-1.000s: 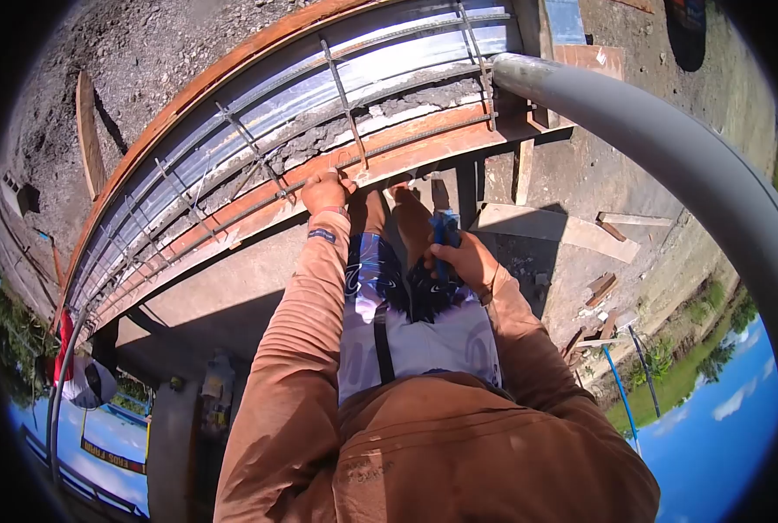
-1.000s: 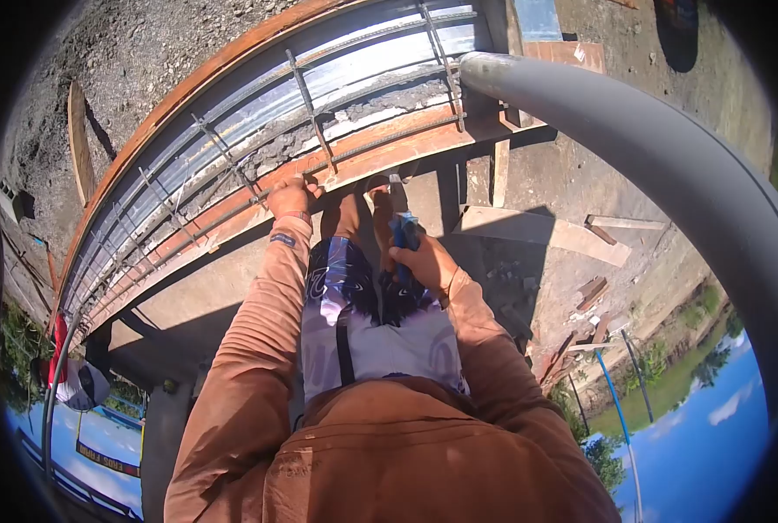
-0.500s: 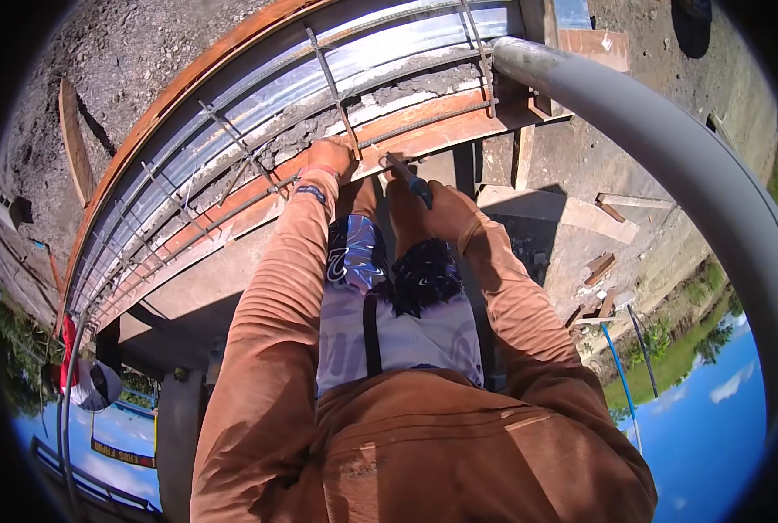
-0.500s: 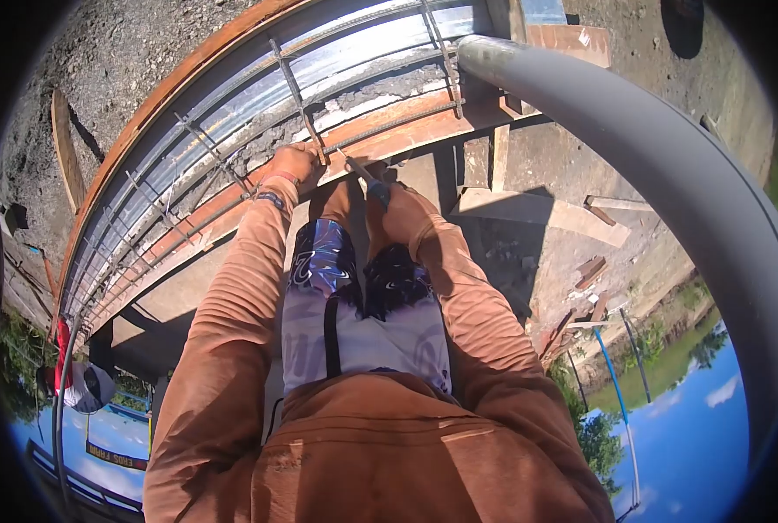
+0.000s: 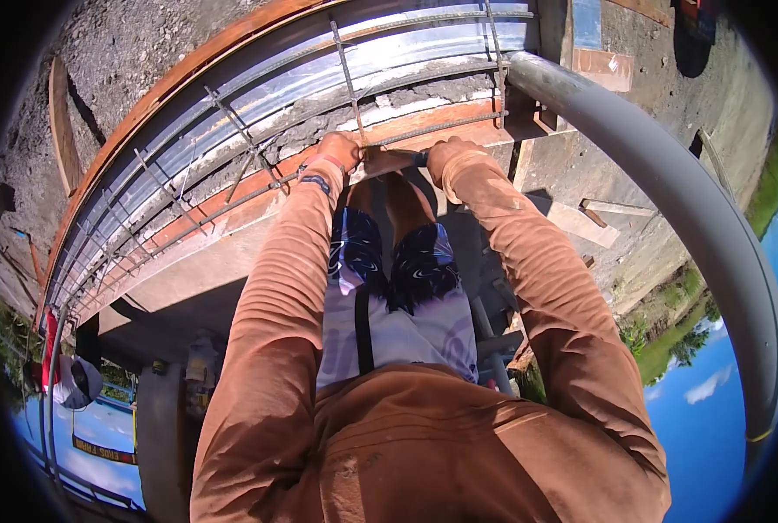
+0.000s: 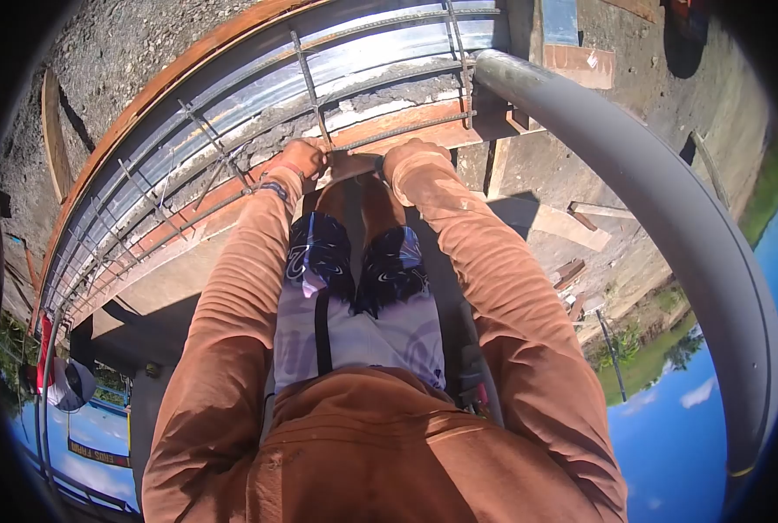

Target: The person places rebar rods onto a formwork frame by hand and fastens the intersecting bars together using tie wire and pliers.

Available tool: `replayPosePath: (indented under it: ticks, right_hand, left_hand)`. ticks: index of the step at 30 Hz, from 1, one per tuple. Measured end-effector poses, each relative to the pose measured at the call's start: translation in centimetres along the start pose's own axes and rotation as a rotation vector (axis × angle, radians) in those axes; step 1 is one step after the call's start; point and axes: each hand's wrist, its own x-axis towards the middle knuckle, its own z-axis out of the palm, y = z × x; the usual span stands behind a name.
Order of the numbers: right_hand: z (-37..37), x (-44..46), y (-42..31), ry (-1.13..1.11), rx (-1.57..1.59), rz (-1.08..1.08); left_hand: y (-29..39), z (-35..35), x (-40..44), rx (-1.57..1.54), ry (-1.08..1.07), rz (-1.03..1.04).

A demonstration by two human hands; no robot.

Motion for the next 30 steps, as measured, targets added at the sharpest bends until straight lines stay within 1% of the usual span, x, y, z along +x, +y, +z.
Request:
replayPosePath:
  ticks: [1, 2, 3, 4, 5, 7, 8, 9, 11, 12, 13, 15, 16, 18, 19, 21, 25, 27, 28, 29, 30]
  right_hand:
    - [-0.1, 0.3, -0.3, -0.039, 0.07, 0.072]
    - [-0.2, -0.1, -0.5, -0.031, 0.001, -0.023]
    - [0.2, 0.3, -0.5, -0.035, -0.006, -0.024]
    - [1.0, 1.3, -0.3, 0.008, -0.035, -0.072]
    - [1.5, 1.9, -0.3, 0.051, -0.064, -0.119]
    - [2.1, 3.1, -0.2, 0.023, -0.073, -0.126]
    - [2.4, 3.7, -0.1, -0.001, -0.079, -0.135]
    - [2.8, 4.1, 0.0, 0.002, -0.086, -0.136]
    - [2.8, 3.5, -0.2, 0.108, -0.092, -0.172]
    - [2.6, 3.2, 0.1, 0.089, -0.077, -0.188]
    - [2.5, 3.0, 0.4, 0.092, -0.085, -0.193]
    - [2.8, 2.8, 1.1, 0.152, -0.075, -0.27]
    - [3.0, 2.8, 1.5, 0.165, -0.07, -0.307]
    - [3.6, 3.0, 1.6, 0.156, -0.096, -0.415]
    - [4.0, 3.2, 1.6, 0.151, -0.117, -0.474]
    - [4.9, 3.4, 1.4, 0.137, -0.172, -0.596]
    - [5.9, 3.6, 1.0, 0.129, -0.294, -0.784]
    - [6.0, 3.8, 1.0, 0.17, -0.274, -0.838]
    - [7.0, 5.2, 1.2, 0.19, -0.172, -0.843]
    - [5.9, 3.2, 0.8, 0.202, -0.066, -0.844]
    - [4.5, 0.9, 1.2, 0.233, 0.018, -0.788]
  left_hand:
    - [0.2, -0.3, -0.2, -0.007, 0.005, -0.003]
    - [1.1, -1.3, -1.0, -0.105, 0.106, -0.043]
    - [2.1, -2.3, -1.9, -0.202, 0.203, -0.083]
    - [3.1, -4.1, -2.8, -0.489, 0.106, -0.235]
    - [3.0, -3.2, -2.9, -0.493, 0.107, -0.236]
    - [3.2, -1.2, -3.2, -0.784, 0.523, -0.193]
    - [5.3, -3.5, -3.9, -0.653, 0.372, -0.493]
    - [6.1, -3.2, -4.2, -0.657, 0.377, -0.496]
    - [6.9, -1.9, -4.3, -0.658, 0.48, -0.492]
    - [7.2, -1.5, -3.9, -0.588, 0.48, -0.529]
    - [7.1, -1.0, -3.6, -0.592, 0.487, -0.537]
    - [6.8, 0.3, -3.2, -0.656, 0.543, -0.466]
    - [7.2, 0.4, -3.3, -0.658, 0.542, -0.473]
    - [7.6, 0.2, -3.5, -0.773, 0.581, -0.565]
    - [8.0, -0.3, -3.6, -0.771, 0.585, -0.567]
    - [9.2, -1.4, -4.1, -0.805, 0.603, -0.716]
    - [10.0, -1.1, -4.3, -0.835, 0.692, -0.675]
    - [10.9, -2.1, -4.5, -0.857, 0.725, -0.739]
    - [11.2, -2.4, -4.5, -0.862, 0.735, -0.748]
    - [11.6, -2.5, -4.7, -0.921, 0.736, -0.767]
    - [11.7, -2.6, -4.6, -0.981, 0.746, -0.785]
